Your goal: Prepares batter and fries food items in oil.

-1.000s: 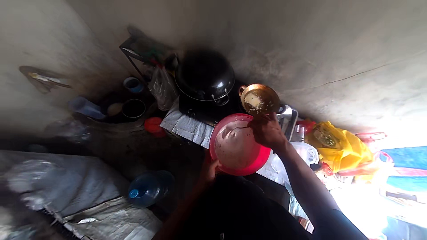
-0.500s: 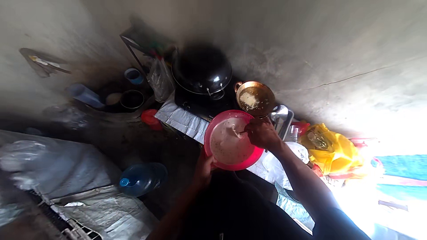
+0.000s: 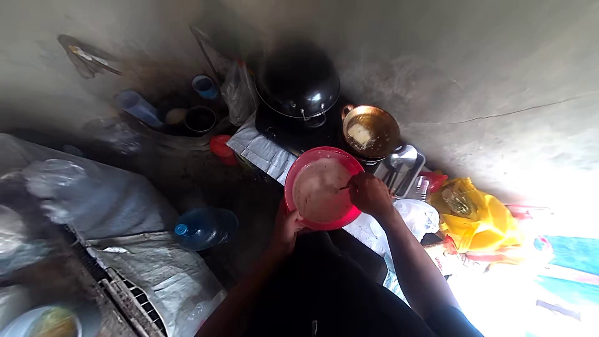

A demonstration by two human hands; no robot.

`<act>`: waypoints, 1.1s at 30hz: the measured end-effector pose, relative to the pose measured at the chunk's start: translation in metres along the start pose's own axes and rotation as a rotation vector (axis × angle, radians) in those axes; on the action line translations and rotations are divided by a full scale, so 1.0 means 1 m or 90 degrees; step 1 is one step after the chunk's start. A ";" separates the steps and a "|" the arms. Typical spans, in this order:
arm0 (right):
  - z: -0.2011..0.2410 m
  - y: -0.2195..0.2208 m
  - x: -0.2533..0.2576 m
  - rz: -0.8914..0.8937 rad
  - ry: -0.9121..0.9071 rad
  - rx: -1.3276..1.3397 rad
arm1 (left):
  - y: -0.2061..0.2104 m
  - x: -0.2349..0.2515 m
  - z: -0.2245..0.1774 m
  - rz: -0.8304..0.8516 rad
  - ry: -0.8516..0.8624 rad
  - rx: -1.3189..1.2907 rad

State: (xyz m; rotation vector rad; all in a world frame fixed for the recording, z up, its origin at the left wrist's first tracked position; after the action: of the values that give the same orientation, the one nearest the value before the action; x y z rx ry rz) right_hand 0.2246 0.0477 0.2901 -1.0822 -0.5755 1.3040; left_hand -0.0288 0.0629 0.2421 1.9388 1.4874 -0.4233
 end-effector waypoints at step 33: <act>0.017 -0.041 0.057 -0.159 0.097 0.250 | -0.035 0.103 -0.078 0.077 -0.042 0.071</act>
State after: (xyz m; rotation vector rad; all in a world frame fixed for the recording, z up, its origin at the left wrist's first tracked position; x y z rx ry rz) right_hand 0.2426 0.1109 0.3208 -0.7486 -0.3104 1.0501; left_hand -0.0410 0.1952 0.2265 2.0688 1.3214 -0.5216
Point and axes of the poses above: each hand's wrist, its own x-axis towards the middle knuckle, its own y-axis out of the palm, z = x × y, the point moved 1 cm from there along x, towards the middle knuckle, and after that the axes turned 5 degrees about x, right-handed, at the moved point
